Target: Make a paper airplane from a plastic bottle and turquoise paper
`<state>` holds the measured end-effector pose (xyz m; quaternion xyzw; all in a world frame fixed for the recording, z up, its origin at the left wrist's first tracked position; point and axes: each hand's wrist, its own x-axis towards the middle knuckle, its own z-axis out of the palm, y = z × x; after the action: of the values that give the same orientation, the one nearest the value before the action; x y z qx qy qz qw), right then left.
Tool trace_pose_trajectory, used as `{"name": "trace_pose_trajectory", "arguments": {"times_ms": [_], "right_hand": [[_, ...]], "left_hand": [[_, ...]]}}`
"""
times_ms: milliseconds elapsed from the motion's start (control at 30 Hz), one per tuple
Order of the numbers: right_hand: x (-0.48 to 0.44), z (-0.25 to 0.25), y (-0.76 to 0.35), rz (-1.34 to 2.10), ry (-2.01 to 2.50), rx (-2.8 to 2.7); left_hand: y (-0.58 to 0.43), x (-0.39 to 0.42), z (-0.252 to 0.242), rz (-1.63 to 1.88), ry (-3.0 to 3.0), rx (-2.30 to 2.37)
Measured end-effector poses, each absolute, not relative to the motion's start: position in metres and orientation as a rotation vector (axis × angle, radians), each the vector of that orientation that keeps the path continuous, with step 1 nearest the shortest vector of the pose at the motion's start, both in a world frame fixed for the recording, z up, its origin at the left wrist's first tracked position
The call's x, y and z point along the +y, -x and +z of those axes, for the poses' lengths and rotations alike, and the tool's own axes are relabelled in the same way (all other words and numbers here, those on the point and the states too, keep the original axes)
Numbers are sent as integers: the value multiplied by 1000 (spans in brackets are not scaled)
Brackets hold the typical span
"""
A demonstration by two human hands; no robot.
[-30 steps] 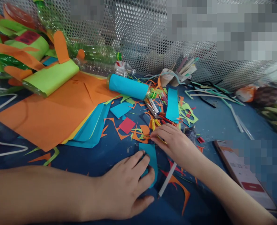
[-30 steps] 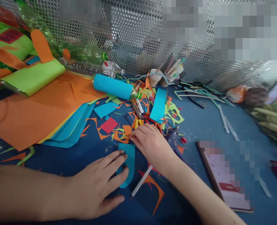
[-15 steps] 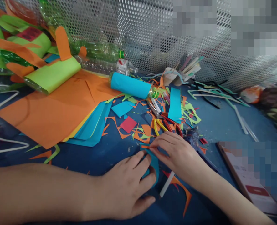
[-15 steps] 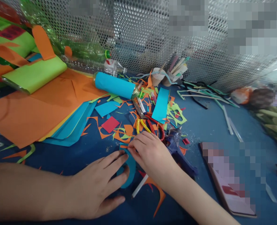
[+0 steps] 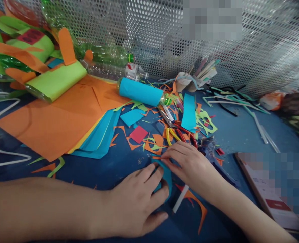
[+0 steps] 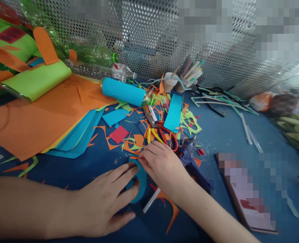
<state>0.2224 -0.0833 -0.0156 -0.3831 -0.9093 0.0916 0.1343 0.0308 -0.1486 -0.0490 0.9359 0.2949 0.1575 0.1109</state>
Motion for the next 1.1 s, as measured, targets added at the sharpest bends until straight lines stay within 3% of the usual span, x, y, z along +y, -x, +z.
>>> {"name": "trace_pose_trajectory", "arguments": {"times_ms": [267,433,1100], "right_hand": [[-81,-18,-226,429,1191,-2577],[-77,-19,-227,567,1257,-2525],[-77,-15,-233,564,1322,-2499]], "left_hand": [[-32,-108,-30,644,-2641,958],[-30,-74,-31,585,-2470,1104],[-24,-74,-39,623,-2460,953]]}}
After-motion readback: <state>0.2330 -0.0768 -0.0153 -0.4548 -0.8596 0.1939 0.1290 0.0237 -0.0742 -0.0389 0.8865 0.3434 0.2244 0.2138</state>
